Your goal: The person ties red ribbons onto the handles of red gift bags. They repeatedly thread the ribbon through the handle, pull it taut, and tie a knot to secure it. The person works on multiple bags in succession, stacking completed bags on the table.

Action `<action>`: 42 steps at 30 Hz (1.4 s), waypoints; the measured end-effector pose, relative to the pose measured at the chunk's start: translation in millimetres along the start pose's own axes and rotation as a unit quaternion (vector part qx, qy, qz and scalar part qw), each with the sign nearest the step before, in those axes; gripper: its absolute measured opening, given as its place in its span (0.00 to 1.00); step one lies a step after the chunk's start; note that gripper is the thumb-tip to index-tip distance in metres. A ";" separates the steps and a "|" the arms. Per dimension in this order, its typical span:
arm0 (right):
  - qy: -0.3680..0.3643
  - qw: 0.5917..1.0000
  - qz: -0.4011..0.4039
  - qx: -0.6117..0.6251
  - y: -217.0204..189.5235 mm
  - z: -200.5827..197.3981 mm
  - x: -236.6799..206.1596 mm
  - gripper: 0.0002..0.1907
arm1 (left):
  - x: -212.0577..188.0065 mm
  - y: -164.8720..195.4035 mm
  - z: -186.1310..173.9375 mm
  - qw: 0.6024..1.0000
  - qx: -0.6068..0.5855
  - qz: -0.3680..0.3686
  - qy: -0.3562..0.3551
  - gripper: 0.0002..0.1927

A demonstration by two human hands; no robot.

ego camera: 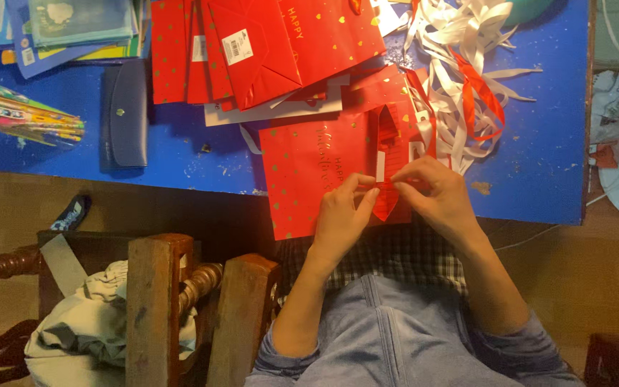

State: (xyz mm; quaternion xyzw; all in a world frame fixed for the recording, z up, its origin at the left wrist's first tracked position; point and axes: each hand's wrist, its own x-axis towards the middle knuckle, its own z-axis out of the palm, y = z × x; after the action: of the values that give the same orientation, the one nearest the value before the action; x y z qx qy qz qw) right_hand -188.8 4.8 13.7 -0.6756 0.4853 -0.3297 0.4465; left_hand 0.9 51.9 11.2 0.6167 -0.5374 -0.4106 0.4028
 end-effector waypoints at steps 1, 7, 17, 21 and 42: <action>-0.003 1.000 -0.023 0.002 0.1 -0.8 0.6 0.06 | -0.2 -0.4 0.4 1.000 -0.002 0.012 0.001 0.10; -0.023 0.998 0.046 -0.033 0.3 3.2 3.6 0.05 | -1.6 -2.0 2.8 0.998 0.039 0.040 0.014 0.13; -0.060 0.997 0.037 -0.023 7.4 2.9 6.3 0.06 | -4.5 -3.5 3.1 0.997 0.070 0.037 0.013 0.14; -0.064 0.997 0.015 -0.034 8.9 5.3 5.0 0.05 | -6.0 -4.2 3.0 0.996 0.077 0.033 0.004 0.11; -0.047 0.997 -0.045 -0.052 11.6 3.8 -1.7 0.10 | 9.2 -26.9 -12.4 0.979 -0.192 -0.044 -0.047 0.12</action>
State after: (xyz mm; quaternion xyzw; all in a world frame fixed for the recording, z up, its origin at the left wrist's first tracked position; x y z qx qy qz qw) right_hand -190.2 6.0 1.5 -0.7335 0.4494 -0.2914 0.4184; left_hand 22.3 46.1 -10.5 0.5314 -0.4390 -0.5518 0.4694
